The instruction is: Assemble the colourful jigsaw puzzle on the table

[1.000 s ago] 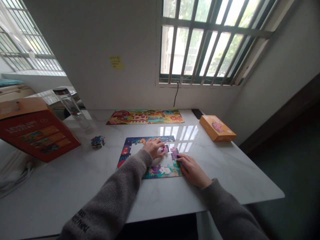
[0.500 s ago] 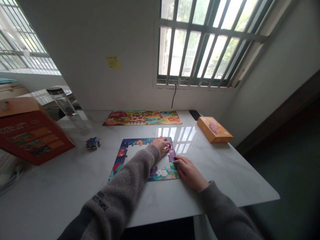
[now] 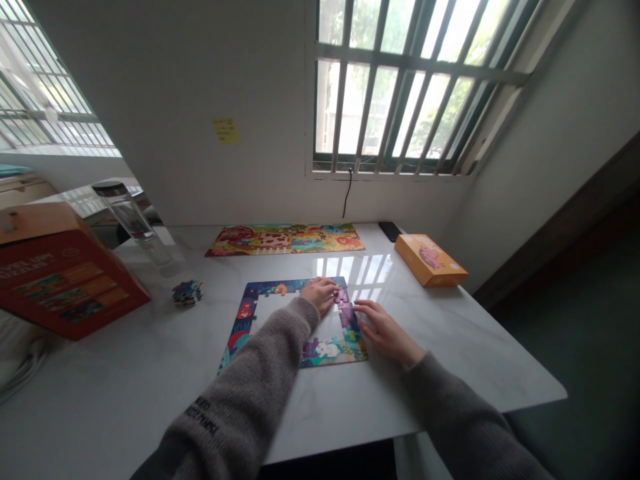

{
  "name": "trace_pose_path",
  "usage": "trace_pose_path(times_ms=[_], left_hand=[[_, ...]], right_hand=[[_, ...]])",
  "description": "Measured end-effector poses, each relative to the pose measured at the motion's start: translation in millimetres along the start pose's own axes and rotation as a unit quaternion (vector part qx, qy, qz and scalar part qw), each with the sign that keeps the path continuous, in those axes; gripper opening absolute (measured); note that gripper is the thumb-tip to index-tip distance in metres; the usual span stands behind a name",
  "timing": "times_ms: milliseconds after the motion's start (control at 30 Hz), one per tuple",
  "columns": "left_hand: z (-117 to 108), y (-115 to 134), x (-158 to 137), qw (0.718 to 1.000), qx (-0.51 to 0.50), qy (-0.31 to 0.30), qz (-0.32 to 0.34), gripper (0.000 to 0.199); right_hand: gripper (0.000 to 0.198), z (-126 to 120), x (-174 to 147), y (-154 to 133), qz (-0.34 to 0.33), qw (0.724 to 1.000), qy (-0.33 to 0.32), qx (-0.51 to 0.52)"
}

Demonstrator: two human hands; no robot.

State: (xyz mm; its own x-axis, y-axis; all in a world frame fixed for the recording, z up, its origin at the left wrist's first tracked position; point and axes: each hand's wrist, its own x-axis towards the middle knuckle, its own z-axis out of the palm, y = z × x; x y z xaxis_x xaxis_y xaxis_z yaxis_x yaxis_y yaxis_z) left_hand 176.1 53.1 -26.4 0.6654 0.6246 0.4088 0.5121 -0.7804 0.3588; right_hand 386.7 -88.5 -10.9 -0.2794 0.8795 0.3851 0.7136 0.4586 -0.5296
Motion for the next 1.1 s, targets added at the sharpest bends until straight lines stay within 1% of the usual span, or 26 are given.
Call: trace_pose_path(times_ms=[67,200,333,500,600,700,833,1100], left_hand=[[0.9,0.2,-0.8,1.0,0.007,-0.006,0.001,0.022],[3.7,-1.8,-1.8,1.0,0.021,-0.011,-0.005,0.024],[5.6,-4.0,-1.5,0.999,0.027,-0.021,-0.01,0.025],[6.3,-4.3,-0.9,0.999,0.026,-0.027,-0.016,0.025],[6.9,-5.0,-0.8,0.999,0.023,-0.032,-0.018,0.026],[7.9,-5.8,-0.9,0.999,0.023,-0.025,-0.017,0.027],[8.2,-4.3,-0.9,0.999,0.029,-0.014,-0.019,0.028],[5.6,-0.2,0.6,1.0,0.011,-0.012,-0.025,0.018]], right_hand=[[0.032,-0.3,17.9,10.1,-0.013,1.0,-0.01,-0.006],[0.032,5.6,53.8,33.7,-0.022,0.999,0.004,-0.027],[0.026,13.5,71.2,52.2,-0.024,0.999,-0.005,-0.039],[0.023,19.3,71.1,60.9,-0.02,0.999,0.002,-0.04],[0.023,22.5,69.8,62.6,-0.01,0.998,0.006,-0.058],[0.023,26.1,69.5,63.3,0.003,0.996,0.013,-0.086],[0.022,28.6,69.3,62.3,0.001,0.995,0.017,-0.098],[0.019,23.4,67.6,56.5,0.001,0.996,0.01,-0.086]])
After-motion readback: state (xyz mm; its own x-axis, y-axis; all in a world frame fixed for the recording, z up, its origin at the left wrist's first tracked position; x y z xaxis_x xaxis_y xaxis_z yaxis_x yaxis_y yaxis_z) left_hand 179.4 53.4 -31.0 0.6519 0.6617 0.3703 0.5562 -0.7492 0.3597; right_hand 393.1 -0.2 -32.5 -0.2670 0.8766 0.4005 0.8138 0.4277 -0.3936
